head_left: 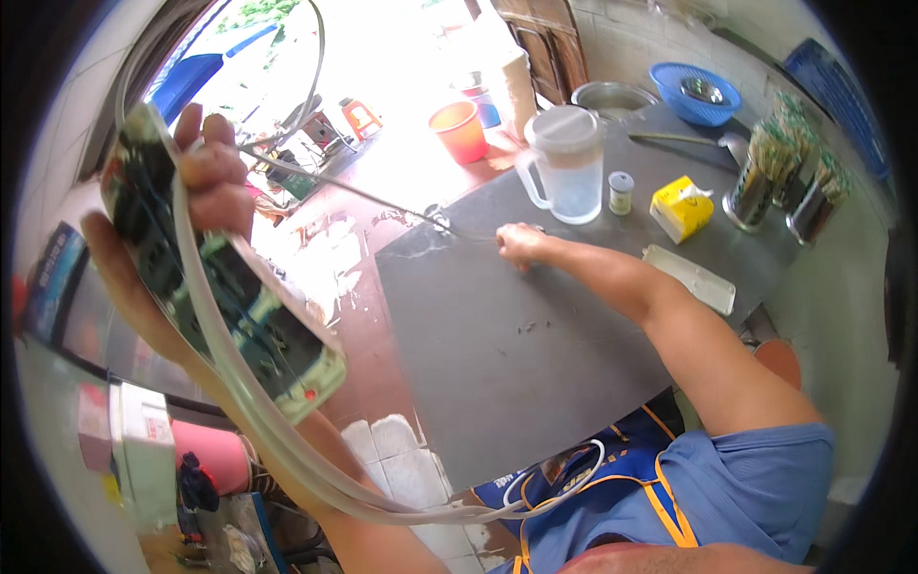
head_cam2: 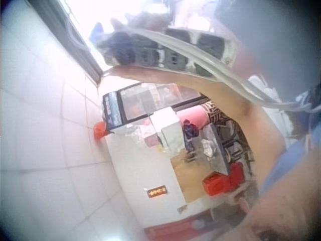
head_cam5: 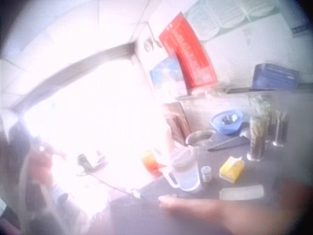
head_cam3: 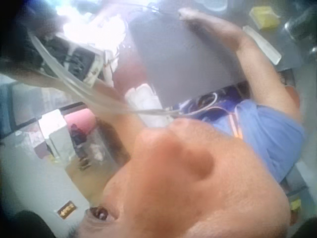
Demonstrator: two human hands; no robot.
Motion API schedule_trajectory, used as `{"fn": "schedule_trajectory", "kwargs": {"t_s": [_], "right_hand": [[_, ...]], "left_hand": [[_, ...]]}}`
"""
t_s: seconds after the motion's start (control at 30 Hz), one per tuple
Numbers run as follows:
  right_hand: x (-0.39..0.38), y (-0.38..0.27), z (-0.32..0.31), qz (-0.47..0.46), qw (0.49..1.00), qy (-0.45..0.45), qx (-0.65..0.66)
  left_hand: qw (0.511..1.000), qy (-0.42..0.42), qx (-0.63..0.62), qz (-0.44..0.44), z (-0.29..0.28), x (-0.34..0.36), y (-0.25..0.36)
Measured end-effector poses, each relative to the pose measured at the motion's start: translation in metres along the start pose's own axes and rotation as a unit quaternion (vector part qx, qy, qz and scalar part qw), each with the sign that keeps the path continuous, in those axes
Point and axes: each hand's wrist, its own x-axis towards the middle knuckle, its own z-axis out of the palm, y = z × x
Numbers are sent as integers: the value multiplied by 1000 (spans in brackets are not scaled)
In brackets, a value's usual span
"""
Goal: The person disassembles a power strip, adjusts internal wiring with a screwdriver, tests it by plugging it into a wall socket, then reassembles the casing and secures it with screws.
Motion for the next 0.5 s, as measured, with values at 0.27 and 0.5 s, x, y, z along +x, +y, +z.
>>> {"fn": "schedule_trajectory", "kwargs": {"t_s": [0.27, 0.5], "right_hand": [[-36, -61, -60, 42, 981, -90, 165], [-60, -287, -71, -116, 889, -95, 432]], "left_hand": [[962, 178, 97, 185, 35, -121, 91], [860, 425, 145, 243, 162, -352, 72]]}}
